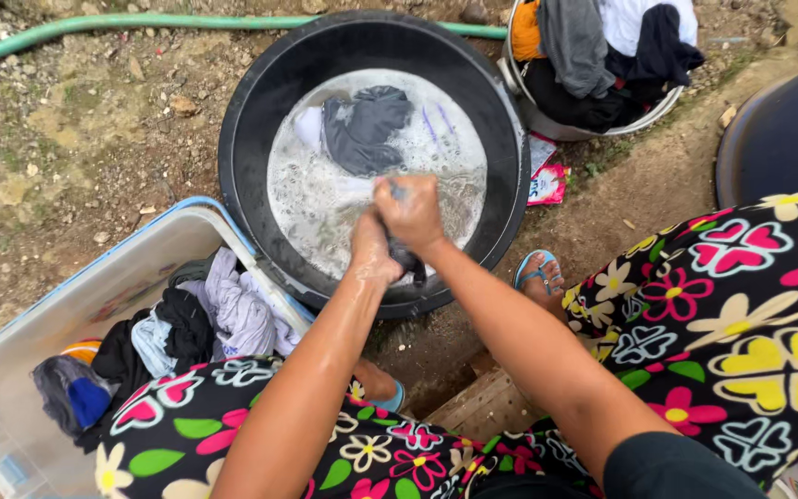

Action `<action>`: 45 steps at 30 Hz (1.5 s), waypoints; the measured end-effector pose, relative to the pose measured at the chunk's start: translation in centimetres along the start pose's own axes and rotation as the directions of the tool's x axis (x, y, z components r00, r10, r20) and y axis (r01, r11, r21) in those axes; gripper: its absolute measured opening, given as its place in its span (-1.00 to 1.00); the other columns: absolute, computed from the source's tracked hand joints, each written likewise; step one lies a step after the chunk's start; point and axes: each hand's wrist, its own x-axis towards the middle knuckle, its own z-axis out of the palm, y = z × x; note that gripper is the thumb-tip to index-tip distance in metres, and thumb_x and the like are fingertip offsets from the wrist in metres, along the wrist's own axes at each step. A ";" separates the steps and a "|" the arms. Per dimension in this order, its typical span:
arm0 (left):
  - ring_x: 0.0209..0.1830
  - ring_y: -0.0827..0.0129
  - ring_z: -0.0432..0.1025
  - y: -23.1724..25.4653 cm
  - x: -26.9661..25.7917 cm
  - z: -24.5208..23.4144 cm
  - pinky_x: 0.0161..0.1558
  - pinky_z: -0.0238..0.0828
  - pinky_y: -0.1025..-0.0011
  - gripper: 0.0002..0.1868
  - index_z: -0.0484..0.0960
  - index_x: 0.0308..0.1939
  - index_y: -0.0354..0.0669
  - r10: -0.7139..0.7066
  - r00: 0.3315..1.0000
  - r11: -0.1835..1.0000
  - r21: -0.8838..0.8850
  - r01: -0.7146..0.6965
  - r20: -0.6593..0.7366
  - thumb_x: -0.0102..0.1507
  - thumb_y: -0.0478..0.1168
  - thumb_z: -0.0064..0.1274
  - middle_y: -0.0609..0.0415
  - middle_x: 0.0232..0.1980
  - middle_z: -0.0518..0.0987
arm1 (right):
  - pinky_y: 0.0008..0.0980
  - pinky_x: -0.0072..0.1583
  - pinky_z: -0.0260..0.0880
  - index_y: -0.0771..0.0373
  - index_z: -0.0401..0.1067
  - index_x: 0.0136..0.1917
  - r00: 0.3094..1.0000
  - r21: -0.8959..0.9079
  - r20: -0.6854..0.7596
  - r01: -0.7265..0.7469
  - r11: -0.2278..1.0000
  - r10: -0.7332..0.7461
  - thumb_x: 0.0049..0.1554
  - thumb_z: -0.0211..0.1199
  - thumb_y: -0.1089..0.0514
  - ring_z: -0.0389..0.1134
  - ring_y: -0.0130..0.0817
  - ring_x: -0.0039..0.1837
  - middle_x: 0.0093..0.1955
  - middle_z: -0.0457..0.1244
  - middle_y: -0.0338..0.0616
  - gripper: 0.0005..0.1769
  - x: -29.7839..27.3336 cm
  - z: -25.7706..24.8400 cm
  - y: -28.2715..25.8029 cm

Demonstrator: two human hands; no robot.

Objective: The person washes clothes by hand in a basin of soapy water, scrubbing and wringing garments individually before placing them in a plastic bin.

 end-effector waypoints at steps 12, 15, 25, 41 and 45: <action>-0.29 -0.12 0.52 5.6 -6.8 3.4 -0.17 0.47 -0.07 -0.18 0.64 -0.03 -0.45 0.009 0.999 0.799 0.600 -0.038 0.051 0.24 0.37 -0.08 -0.28 -0.25 0.62 | -0.32 -0.05 0.33 0.35 0.45 -0.10 0.952 0.099 0.190 -0.260 0.960 0.239 0.35 0.09 0.09 0.29 -0.32 -0.13 -0.21 0.29 -0.04 -0.70 0.5 -4.4 5.7; -0.03 0.03 0.52 7.2 -7.6 2.5 0.10 0.45 0.10 -0.11 0.58 0.08 -0.32 0.424 0.898 -0.065 0.993 -0.101 0.120 0.01 0.37 0.38 -0.15 -0.07 0.59 | -0.30 0.11 0.34 0.40 0.48 -0.02 0.918 0.117 0.395 -0.059 0.991 0.008 0.34 0.15 0.16 0.33 -0.28 0.00 -0.09 0.33 -0.01 -0.77 1.3 -5.7 7.3; -0.31 0.47 0.40 8.6 -11.1 5.7 -0.28 0.33 0.38 -0.64 0.73 -0.19 -0.28 0.222 0.883 0.114 0.889 -0.444 0.413 0.21 -0.01 0.29 0.03 -0.32 0.61 | -0.16 -0.06 0.35 0.38 0.48 -0.09 0.843 0.269 0.537 -0.203 0.941 0.029 0.02 0.51 0.19 0.34 -0.26 -0.19 -0.17 0.33 -0.03 -0.71 1.5 -6.6 2.0; -0.32 0.23 0.56 7.3 -6.0 3.3 -0.21 0.55 0.18 -0.66 0.56 -0.14 -0.27 0.009 0.984 0.998 0.070 0.004 -0.177 0.29 -0.03 -0.05 -0.03 -0.24 0.63 | -0.26 0.18 0.48 0.42 0.59 -0.01 0.930 0.632 0.360 -0.190 0.751 -0.068 -0.11 0.63 0.05 0.44 -0.34 0.00 -0.01 0.45 -0.05 -0.50 -2.4 -2.2 -3.8; -0.35 0.26 0.54 4.2 -3.3 3.1 -0.25 0.52 0.22 -0.61 0.57 -0.11 -0.26 -0.014 0.995 0.996 0.082 0.022 -0.099 0.27 0.03 -0.03 -0.01 -0.25 0.63 | -0.34 -0.09 0.40 0.38 0.62 -0.13 0.997 0.327 0.030 -0.073 0.942 0.067 0.07 0.38 0.11 0.41 -0.41 -0.25 -0.29 0.43 -0.13 -0.74 -2.3 1.2 -3.4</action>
